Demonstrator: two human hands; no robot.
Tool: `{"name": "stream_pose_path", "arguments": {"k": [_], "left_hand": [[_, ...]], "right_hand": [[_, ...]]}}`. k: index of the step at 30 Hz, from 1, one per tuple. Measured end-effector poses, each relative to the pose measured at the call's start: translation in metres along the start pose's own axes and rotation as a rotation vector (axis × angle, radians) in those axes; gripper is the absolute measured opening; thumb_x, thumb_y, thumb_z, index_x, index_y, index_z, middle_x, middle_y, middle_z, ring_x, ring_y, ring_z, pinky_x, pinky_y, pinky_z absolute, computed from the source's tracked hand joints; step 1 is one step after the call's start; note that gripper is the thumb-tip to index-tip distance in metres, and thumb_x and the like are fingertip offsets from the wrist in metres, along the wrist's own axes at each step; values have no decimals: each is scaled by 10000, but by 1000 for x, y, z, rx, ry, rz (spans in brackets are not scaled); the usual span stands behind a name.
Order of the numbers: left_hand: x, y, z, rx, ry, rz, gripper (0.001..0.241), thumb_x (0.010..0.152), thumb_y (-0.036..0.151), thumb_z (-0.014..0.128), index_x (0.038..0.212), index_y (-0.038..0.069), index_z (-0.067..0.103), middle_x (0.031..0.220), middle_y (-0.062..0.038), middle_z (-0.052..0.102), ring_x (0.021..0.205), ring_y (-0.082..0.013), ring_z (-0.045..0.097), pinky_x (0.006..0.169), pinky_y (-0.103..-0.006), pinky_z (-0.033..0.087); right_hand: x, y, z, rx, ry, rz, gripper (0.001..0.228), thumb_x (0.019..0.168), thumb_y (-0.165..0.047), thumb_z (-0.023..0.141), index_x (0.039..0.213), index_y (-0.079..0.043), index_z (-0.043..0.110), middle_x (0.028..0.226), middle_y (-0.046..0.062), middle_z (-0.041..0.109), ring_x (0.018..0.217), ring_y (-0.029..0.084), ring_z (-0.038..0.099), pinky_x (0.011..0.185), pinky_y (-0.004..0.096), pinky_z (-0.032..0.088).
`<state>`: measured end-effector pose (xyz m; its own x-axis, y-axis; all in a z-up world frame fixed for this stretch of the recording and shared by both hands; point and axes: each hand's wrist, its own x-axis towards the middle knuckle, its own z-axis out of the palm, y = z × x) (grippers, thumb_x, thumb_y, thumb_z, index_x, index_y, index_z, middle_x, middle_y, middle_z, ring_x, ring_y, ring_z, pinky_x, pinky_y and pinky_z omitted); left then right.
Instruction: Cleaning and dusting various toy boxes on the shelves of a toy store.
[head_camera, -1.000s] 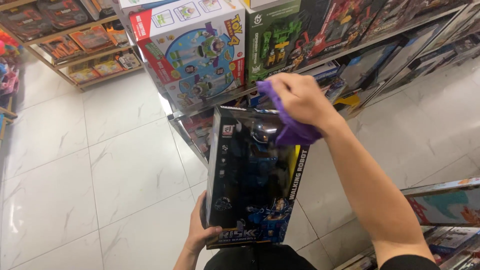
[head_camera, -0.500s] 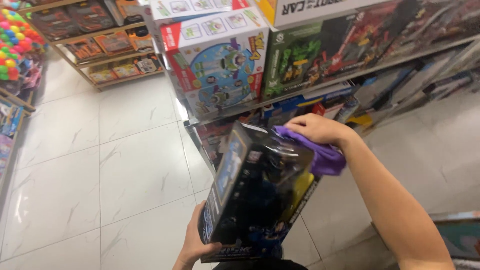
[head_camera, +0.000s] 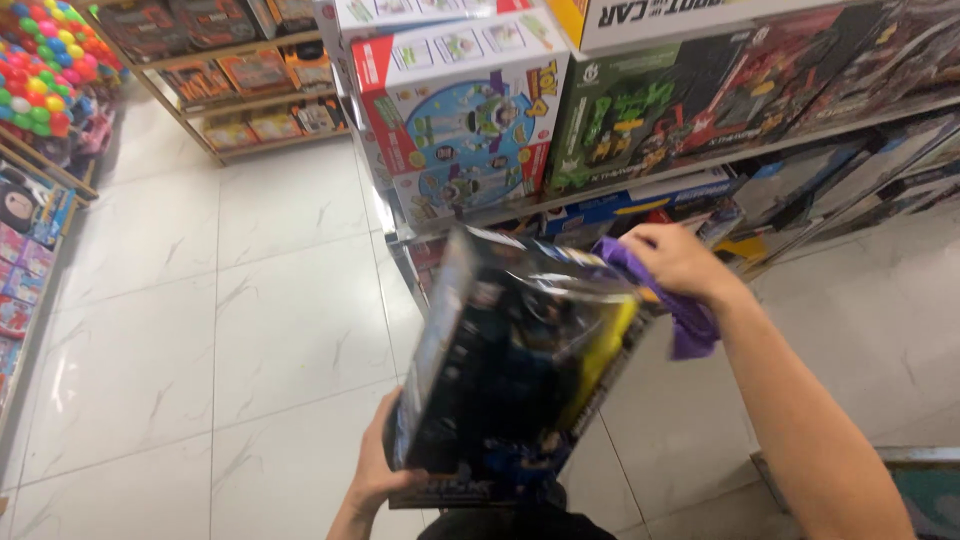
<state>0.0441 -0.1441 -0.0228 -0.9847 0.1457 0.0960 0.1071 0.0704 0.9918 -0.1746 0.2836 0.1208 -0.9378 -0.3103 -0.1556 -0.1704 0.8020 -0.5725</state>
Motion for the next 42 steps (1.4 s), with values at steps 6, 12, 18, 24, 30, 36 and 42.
{"name": "stream_pose_path", "arguments": {"k": [6, 12, 18, 24, 30, 36, 42], "left_hand": [[4, 17, 26, -532, 114, -238, 1079, 511, 383, 804, 1430, -63, 454, 1179, -198, 625, 1099, -289, 617, 955, -359, 503], [-4, -33, 33, -816, 189, -283, 867, 615, 322, 742, 1328, -103, 492, 1076, -205, 634, 937, -298, 648, 795, -384, 558], [-11, -50, 18, -829, 230, -234, 845, 606, 273, 738, 1309, -121, 487, 1066, -224, 647, 939, -326, 670, 825, -408, 577], [-10, -19, 27, -685, 163, -232, 941, 512, 300, 740, 1337, -64, 470, 1141, -170, 663, 1023, -274, 665, 901, -357, 547], [-11, -20, 27, -692, 137, -201, 917, 567, 314, 754, 1301, -187, 525, 1099, -257, 675, 969, -339, 659, 840, -414, 550], [1, -4, 11, -937, 242, -152, 839, 582, 194, 707, 1333, -104, 482, 1124, -226, 663, 980, -341, 682, 870, -423, 574], [31, 44, 27, -976, 129, 27, 762, 693, 171, 728, 1361, -101, 483, 1171, -230, 643, 1022, -343, 684, 885, -432, 586]], "right_hand": [[-15, -35, 54, 1330, 294, -19, 381, 1121, -257, 462, 1356, 11, 593, 1177, 100, 678, 1022, 178, 631, 958, 351, 510], [-76, -86, 129, 990, 444, -71, 524, 1086, -311, 384, 1521, -27, 452, 1518, 141, 540, 1402, 228, 491, 1172, 343, 347], [-85, -71, 140, 977, 278, 74, 553, 1057, -339, 392, 1500, -22, 491, 1542, 148, 549, 1451, 264, 473, 1188, 355, 329], [-1, -126, 23, 1124, 520, -347, 574, 1109, -374, 428, 1520, 21, 494, 1517, 221, 538, 1406, 313, 485, 1212, 375, 356], [23, -53, 76, 825, 651, -317, 525, 1122, -358, 428, 1454, 34, 532, 1498, 150, 557, 1411, 245, 508, 1199, 343, 328], [-60, -13, 172, 1162, 162, 6, 535, 1112, -405, 497, 1290, 70, 668, 1143, 144, 677, 1020, 234, 600, 875, 358, 485], [-77, -64, 162, 1889, 111, 144, 661, 960, -569, 464, 1291, -16, 608, 1101, 186, 720, 938, 323, 701, 844, 456, 576]]}}
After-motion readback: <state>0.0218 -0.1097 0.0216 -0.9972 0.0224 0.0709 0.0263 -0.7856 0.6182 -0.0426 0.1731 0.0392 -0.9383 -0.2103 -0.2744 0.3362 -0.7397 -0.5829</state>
